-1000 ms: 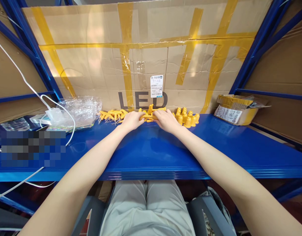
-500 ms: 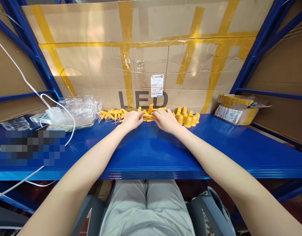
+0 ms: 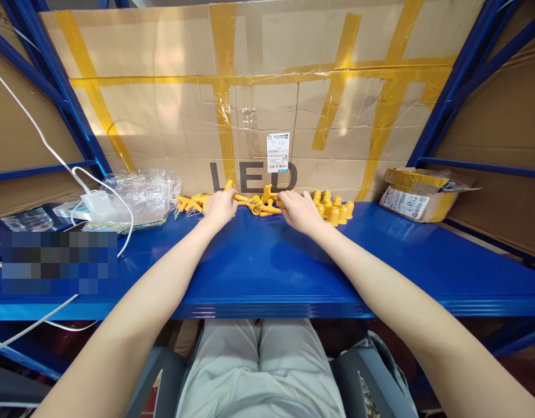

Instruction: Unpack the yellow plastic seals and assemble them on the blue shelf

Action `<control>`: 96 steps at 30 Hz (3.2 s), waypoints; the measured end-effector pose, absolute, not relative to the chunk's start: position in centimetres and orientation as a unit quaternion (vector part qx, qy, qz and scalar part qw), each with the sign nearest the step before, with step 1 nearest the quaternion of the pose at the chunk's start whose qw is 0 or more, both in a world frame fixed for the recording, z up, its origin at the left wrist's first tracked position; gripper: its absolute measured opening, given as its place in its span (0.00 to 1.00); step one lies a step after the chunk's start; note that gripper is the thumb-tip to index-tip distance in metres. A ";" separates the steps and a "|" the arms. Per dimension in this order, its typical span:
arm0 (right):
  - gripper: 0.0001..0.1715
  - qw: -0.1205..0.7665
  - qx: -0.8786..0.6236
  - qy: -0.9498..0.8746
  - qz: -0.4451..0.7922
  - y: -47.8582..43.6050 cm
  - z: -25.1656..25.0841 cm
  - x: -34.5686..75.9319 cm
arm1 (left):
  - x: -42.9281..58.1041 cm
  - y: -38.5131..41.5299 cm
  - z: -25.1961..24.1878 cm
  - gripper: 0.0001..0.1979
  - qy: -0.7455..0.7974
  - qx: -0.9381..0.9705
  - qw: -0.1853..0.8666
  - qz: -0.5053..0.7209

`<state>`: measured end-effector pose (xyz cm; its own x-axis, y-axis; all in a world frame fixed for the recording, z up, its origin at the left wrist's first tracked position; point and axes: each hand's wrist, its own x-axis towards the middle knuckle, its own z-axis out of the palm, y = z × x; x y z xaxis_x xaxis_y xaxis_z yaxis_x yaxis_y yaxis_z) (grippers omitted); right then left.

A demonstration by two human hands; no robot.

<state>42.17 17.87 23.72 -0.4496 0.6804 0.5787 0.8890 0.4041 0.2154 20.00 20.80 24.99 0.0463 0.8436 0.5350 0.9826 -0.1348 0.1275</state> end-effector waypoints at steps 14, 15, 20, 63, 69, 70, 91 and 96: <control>0.07 0.237 -0.528 -0.789 -0.206 18.5 23.6 43.4 | 11.0 26.4 21.7 0.29 -0.729 -0.602 0.031 -0.323; 0.07 0.237 -0.528 -0.789 -0.205 18.5 23.6 43.4 | 10.8 26.6 21.3 0.29 -0.732 -0.606 0.025 -0.312; 0.07 0.243 -0.527 -0.790 -0.199 18.5 23.6 43.4 | 10.4 26.9 20.4 0.29 -0.720 -0.633 0.047 -0.279; 0.12 0.160 -0.679 -0.706 -0.121 22.0 22.6 48.9 | 10.6 27.9 19.6 0.35 -0.745 -0.633 -0.027 -0.212; 0.16 0.161 -0.684 -0.705 -0.097 22.5 22.3 49.6 | 10.2 28.3 19.2 0.34 -0.748 -0.626 -0.019 -0.219; 0.15 0.168 -0.681 -0.707 -0.093 22.5 22.2 49.6 | 10.1 28.3 19.2 0.35 -0.750 -0.625 -0.021 -0.215; 0.17 0.105 -0.649 -0.723 -0.213 20.6 22.8 46.9 | 10.6 27.9 19.3 0.33 -0.747 -0.623 -0.014 -0.232; 0.16 0.158 -0.606 -0.761 -0.170 20.5 23.1 45.1 | 11.1 27.2 20.0 0.32 -0.749 -0.621 -0.007 -0.232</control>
<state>45.15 20.51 23.12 -0.2155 0.8685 0.4463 0.9759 0.2081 0.0662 11.05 27.24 20.00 -0.2297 0.9329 0.2775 0.9267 0.1225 0.3552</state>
